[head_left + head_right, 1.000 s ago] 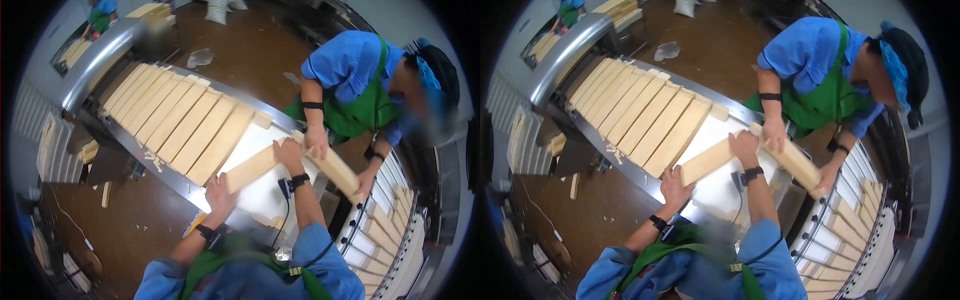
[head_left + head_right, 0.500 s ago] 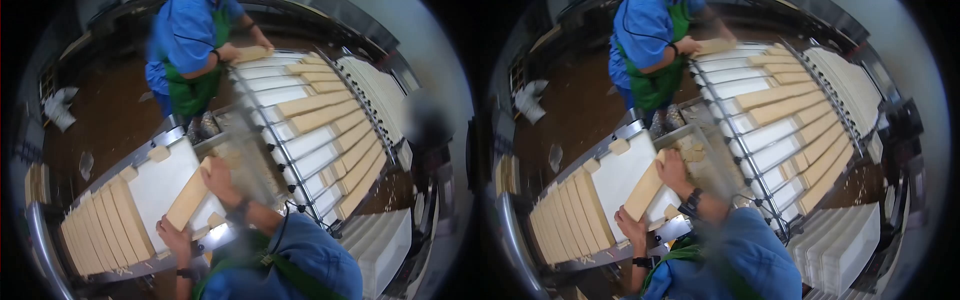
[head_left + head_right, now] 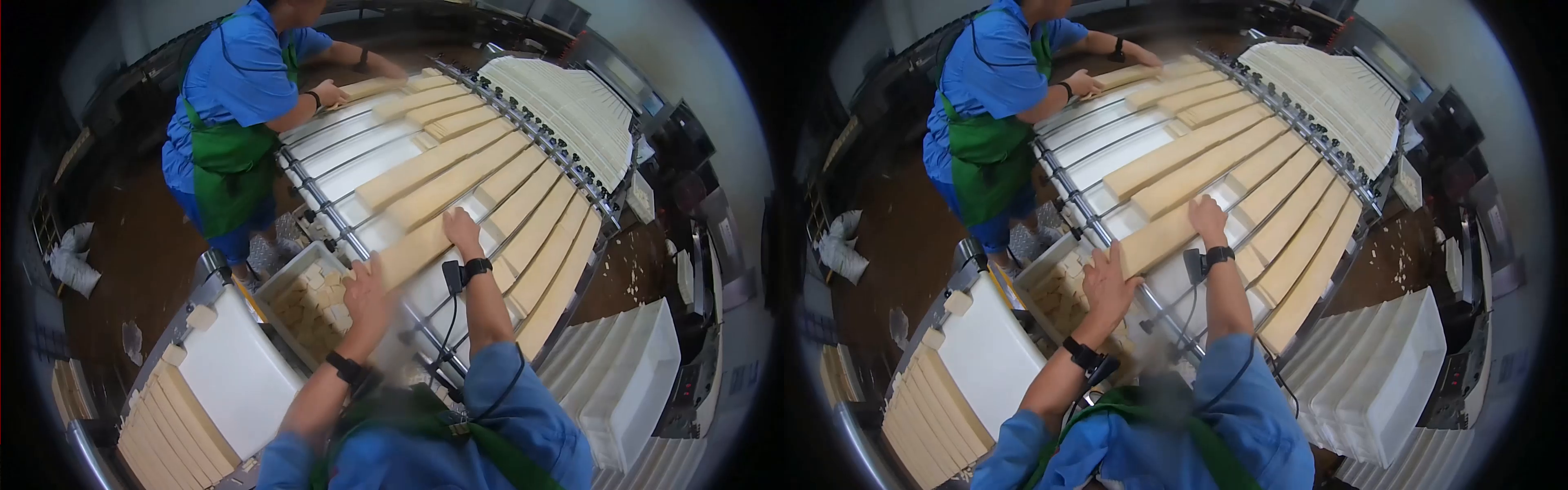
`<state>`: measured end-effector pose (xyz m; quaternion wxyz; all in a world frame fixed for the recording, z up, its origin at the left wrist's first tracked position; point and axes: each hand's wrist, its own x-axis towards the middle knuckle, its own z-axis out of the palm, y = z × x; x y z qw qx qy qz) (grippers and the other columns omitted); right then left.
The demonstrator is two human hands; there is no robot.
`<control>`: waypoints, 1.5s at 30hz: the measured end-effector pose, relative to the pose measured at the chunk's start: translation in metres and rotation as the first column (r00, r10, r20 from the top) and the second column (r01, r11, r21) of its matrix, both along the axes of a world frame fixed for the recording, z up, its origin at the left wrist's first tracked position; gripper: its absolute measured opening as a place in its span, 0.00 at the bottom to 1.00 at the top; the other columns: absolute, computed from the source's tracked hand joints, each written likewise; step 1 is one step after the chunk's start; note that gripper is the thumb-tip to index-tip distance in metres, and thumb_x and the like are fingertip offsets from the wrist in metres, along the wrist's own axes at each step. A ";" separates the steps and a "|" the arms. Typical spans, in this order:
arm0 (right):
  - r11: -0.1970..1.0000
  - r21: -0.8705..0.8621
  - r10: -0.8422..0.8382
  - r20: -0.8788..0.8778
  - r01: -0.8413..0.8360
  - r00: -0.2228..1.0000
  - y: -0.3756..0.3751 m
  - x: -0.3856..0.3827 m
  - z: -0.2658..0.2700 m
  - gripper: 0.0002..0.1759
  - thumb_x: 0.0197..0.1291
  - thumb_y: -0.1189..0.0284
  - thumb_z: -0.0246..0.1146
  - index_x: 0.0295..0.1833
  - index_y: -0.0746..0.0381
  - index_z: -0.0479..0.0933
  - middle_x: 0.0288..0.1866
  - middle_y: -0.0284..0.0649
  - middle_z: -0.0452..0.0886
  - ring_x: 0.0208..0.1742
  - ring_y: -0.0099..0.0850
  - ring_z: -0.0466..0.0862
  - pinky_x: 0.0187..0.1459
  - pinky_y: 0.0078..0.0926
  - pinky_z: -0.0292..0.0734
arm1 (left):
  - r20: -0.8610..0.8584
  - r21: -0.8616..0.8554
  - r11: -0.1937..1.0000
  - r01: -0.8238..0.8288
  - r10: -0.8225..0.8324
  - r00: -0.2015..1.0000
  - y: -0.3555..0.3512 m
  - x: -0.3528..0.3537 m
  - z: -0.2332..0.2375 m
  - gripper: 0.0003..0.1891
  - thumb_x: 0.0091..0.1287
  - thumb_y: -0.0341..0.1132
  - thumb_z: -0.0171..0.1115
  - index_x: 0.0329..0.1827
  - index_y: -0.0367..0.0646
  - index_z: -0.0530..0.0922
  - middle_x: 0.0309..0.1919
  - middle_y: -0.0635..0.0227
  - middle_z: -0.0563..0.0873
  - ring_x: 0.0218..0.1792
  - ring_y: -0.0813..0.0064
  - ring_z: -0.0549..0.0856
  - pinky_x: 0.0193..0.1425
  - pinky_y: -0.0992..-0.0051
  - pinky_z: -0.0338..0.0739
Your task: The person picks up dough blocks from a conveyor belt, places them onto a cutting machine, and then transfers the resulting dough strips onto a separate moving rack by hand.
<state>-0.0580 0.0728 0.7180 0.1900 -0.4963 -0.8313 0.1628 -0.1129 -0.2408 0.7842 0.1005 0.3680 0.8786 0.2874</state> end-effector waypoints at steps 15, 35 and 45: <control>0.841 0.199 0.500 0.068 -0.503 0.863 -0.119 0.028 -0.032 0.45 0.71 0.56 0.67 0.86 0.63 0.60 0.86 0.67 0.58 0.87 0.68 0.55 0.80 0.77 0.47 | 0.375 0.406 0.869 -0.282 0.123 0.919 0.094 0.001 -0.070 0.37 0.65 0.22 0.62 0.81 0.45 0.69 0.64 0.44 0.77 0.68 0.43 0.78 0.73 0.55 0.74; -0.176 0.085 0.931 -0.309 -0.981 -0.194 -0.580 -0.201 -0.007 0.25 0.67 0.74 0.70 0.68 0.70 0.78 0.62 0.58 0.81 0.65 0.57 0.77 0.70 0.48 0.72 | -0.169 0.020 -0.167 -0.986 0.971 -0.168 -0.472 0.068 -0.116 0.41 0.64 0.41 0.76 0.80 0.42 0.68 0.71 0.38 0.66 0.70 0.38 0.69 0.76 0.43 0.64; -0.130 -0.105 0.982 0.123 -0.986 -0.143 -0.764 -0.334 -0.098 0.32 0.71 0.54 0.65 0.69 0.68 0.77 0.67 0.59 0.80 0.71 0.57 0.76 0.74 0.52 0.70 | 0.082 0.076 0.034 -0.997 0.996 0.040 -0.523 0.054 -0.129 0.43 0.57 0.39 0.83 0.73 0.37 0.69 0.62 0.44 0.69 0.62 0.40 0.77 0.64 0.51 0.78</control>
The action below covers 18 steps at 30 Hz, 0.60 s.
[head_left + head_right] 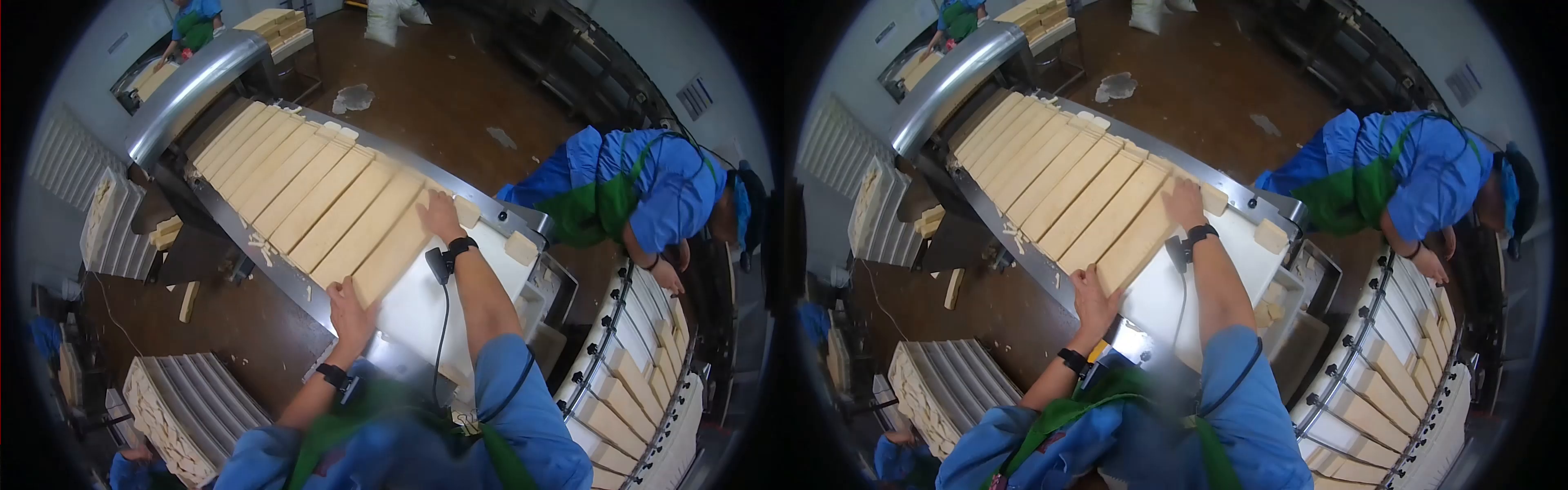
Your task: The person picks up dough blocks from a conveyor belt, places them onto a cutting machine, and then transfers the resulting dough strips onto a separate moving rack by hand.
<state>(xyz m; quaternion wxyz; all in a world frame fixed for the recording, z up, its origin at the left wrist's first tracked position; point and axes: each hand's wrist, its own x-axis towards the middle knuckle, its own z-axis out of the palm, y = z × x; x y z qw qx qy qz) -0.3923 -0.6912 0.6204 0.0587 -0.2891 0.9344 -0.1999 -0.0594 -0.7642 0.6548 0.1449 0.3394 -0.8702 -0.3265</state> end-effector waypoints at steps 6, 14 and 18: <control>0.987 -0.150 -0.081 -0.164 0.056 0.983 0.042 0.012 -0.015 0.31 0.67 0.54 0.69 0.64 0.68 0.81 0.58 0.56 0.86 0.62 0.56 0.83 0.68 0.52 0.76 | 0.089 -0.009 1.000 0.007 -0.006 0.996 0.005 -0.013 -0.005 0.45 0.52 0.39 0.86 0.72 0.40 0.70 0.62 0.50 0.70 0.61 0.43 0.78 0.62 0.51 0.79; 0.820 -0.083 -0.565 -0.276 0.567 0.777 0.229 0.128 0.021 0.27 0.73 0.54 0.66 0.54 0.71 0.83 0.51 0.61 0.87 0.51 0.60 0.87 0.57 0.54 0.82 | 0.107 0.057 0.848 0.528 -0.531 0.841 0.026 -0.019 0.009 0.42 0.55 0.40 0.79 0.74 0.42 0.70 0.63 0.45 0.74 0.63 0.39 0.78 0.66 0.46 0.76; 0.703 -0.149 -0.711 -0.146 0.696 0.687 0.234 0.176 0.016 0.32 0.73 0.47 0.66 0.54 0.70 0.80 0.50 0.58 0.85 0.50 0.56 0.86 0.56 0.50 0.83 | 0.085 -0.088 0.809 0.581 -0.575 0.814 0.034 -0.027 -0.040 0.41 0.57 0.38 0.76 0.76 0.47 0.70 0.67 0.47 0.74 0.65 0.39 0.78 0.69 0.46 0.75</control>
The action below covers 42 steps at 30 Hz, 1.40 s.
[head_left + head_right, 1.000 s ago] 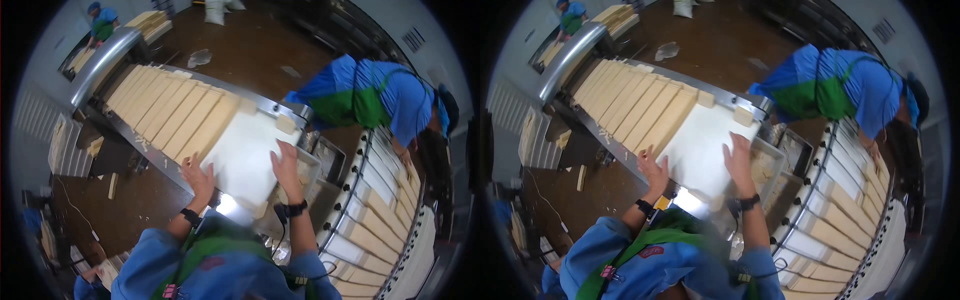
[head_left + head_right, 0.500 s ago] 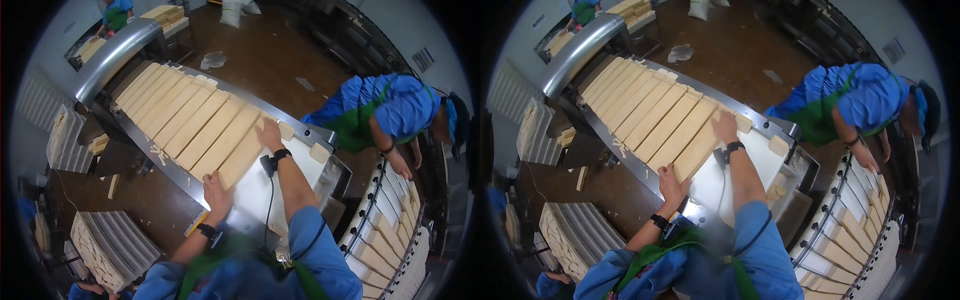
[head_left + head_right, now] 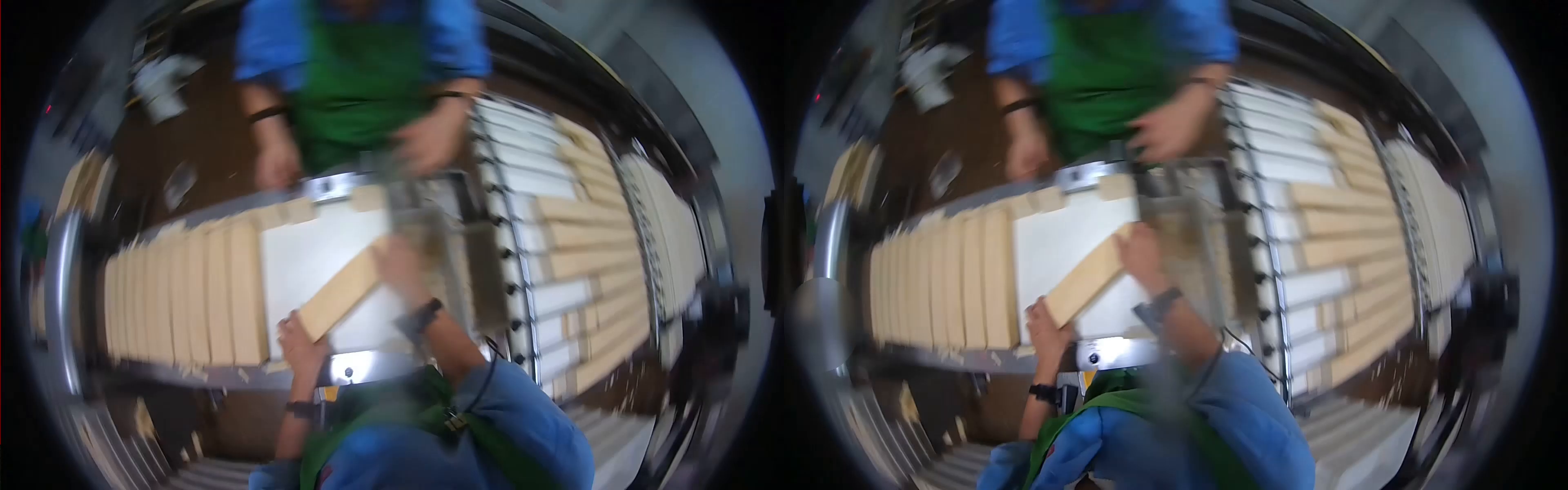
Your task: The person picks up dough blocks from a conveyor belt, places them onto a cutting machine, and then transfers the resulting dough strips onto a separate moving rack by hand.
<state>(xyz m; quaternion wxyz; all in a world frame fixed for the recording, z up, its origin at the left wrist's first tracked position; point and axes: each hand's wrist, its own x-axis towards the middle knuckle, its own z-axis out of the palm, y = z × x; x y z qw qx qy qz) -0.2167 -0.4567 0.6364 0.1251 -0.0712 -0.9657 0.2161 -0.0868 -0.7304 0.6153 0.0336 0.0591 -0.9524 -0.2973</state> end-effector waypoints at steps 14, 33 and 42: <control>0.643 -0.314 -0.734 -0.512 0.698 0.446 0.318 0.202 0.129 0.16 0.76 0.63 0.62 0.56 0.64 0.83 0.51 0.54 0.88 0.53 0.56 0.87 0.53 0.49 0.81 | -0.339 0.056 0.803 0.593 -0.544 0.768 0.299 0.035 0.136 0.41 0.57 0.30 0.73 0.79 0.50 0.72 0.71 0.49 0.72 0.67 0.37 0.75 0.70 0.49 0.75; 0.856 0.077 -0.505 -0.079 0.511 0.859 0.393 0.271 0.081 0.39 0.67 0.55 0.71 0.79 0.60 0.73 0.76 0.61 0.72 0.81 0.60 0.65 0.80 0.65 0.55 | 0.035 0.379 0.559 0.738 -0.805 0.592 0.528 0.044 0.126 0.44 0.66 0.36 0.75 0.85 0.49 0.64 0.64 0.47 0.75 0.64 0.41 0.81 0.68 0.49 0.78; 0.945 0.115 -0.319 0.103 0.307 0.942 0.371 0.279 0.074 0.47 0.67 0.56 0.71 0.87 0.58 0.62 0.88 0.68 0.54 0.88 0.67 0.53 0.85 0.69 0.45 | -0.120 0.513 0.542 0.666 -0.722 0.681 0.483 0.040 0.138 0.38 0.63 0.26 0.68 0.80 0.45 0.71 0.63 0.45 0.79 0.65 0.42 0.80 0.71 0.56 0.77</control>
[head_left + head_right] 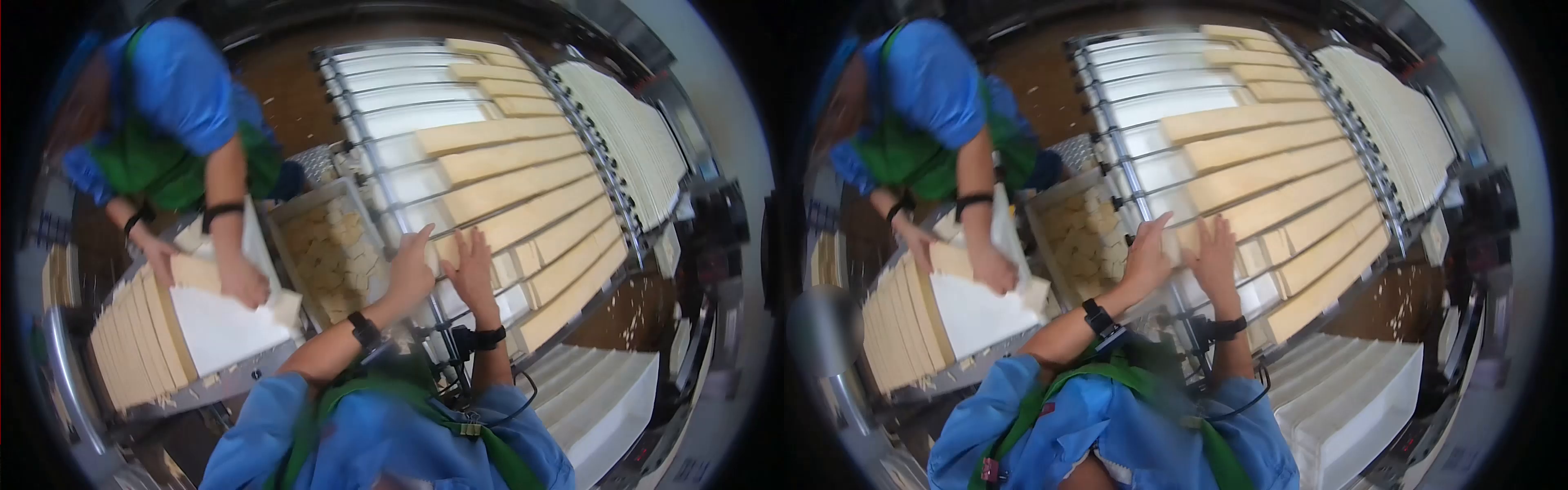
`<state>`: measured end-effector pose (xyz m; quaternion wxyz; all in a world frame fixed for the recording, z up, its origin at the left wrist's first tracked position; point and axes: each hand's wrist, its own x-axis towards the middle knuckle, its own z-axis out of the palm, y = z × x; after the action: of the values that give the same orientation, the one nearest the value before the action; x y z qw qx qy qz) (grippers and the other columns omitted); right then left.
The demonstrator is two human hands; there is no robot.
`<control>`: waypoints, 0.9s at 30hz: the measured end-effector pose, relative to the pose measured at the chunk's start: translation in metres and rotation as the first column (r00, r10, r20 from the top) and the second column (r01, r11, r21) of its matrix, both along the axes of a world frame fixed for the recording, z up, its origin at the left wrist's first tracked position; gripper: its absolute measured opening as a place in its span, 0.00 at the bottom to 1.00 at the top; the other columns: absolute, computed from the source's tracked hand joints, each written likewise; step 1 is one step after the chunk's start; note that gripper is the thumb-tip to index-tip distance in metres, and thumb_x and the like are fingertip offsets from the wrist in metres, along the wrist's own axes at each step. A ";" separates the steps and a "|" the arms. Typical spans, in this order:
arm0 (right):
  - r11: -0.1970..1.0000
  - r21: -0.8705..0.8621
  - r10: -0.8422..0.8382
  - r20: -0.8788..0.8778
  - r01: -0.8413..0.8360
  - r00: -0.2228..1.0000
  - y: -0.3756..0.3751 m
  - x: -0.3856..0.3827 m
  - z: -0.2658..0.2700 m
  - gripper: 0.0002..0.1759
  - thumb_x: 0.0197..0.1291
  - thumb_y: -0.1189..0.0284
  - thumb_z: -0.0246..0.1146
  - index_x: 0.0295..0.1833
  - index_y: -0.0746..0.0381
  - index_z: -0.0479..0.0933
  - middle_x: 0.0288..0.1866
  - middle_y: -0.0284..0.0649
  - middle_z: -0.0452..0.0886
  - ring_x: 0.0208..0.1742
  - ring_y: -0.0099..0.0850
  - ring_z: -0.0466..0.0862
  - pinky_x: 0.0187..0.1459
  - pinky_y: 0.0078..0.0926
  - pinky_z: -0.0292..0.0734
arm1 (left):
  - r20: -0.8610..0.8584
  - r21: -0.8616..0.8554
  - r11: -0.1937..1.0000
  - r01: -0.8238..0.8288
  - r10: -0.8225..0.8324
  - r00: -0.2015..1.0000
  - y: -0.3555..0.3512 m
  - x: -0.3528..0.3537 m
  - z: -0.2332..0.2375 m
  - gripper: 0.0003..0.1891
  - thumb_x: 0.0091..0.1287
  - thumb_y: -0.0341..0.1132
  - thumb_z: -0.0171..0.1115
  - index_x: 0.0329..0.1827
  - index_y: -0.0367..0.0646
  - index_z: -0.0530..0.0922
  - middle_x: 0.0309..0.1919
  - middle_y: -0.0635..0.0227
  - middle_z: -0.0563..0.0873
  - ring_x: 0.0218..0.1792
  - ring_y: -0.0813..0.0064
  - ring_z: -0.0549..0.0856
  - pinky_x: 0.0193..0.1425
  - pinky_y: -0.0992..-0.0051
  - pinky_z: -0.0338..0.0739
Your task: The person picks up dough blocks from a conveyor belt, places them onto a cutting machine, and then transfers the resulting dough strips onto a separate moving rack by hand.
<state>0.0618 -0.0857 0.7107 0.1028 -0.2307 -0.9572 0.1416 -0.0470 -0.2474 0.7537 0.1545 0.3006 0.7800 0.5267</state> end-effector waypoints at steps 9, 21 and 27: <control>0.953 -0.009 0.295 -0.192 -0.302 0.936 -0.121 -0.095 0.041 0.37 0.69 0.70 0.69 0.82 0.62 0.68 0.82 0.64 0.65 0.84 0.61 0.63 0.83 0.56 0.59 | -0.405 0.032 0.876 -0.481 0.451 0.795 -0.276 -0.032 -0.030 0.31 0.66 0.25 0.71 0.74 0.43 0.77 0.71 0.52 0.77 0.70 0.48 0.79 0.73 0.57 0.78; 0.207 -0.156 0.891 -0.377 -0.966 0.252 -0.572 -0.352 -0.024 0.28 0.68 0.71 0.69 0.70 0.70 0.77 0.62 0.60 0.80 0.66 0.58 0.77 0.73 0.51 0.71 | -0.335 -0.317 -0.107 -0.942 0.942 0.006 -0.584 0.007 -0.120 0.41 0.64 0.41 0.77 0.78 0.36 0.69 0.69 0.40 0.66 0.70 0.39 0.70 0.74 0.48 0.67; 0.468 -0.005 0.878 -0.108 -0.883 0.466 -0.673 -0.446 -0.072 0.28 0.67 0.65 0.69 0.67 0.68 0.79 0.65 0.52 0.78 0.68 0.52 0.74 0.71 0.52 0.71 | -0.302 -0.237 0.091 -0.967 0.939 0.163 -0.602 -0.008 -0.128 0.45 0.58 0.38 0.82 0.77 0.33 0.69 0.64 0.41 0.68 0.60 0.39 0.79 0.65 0.53 0.79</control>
<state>-0.3841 -0.7591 0.6390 0.0515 0.2985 -0.9288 0.2133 -0.0554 -0.8491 0.6255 -0.1966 -0.2928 0.8767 0.3272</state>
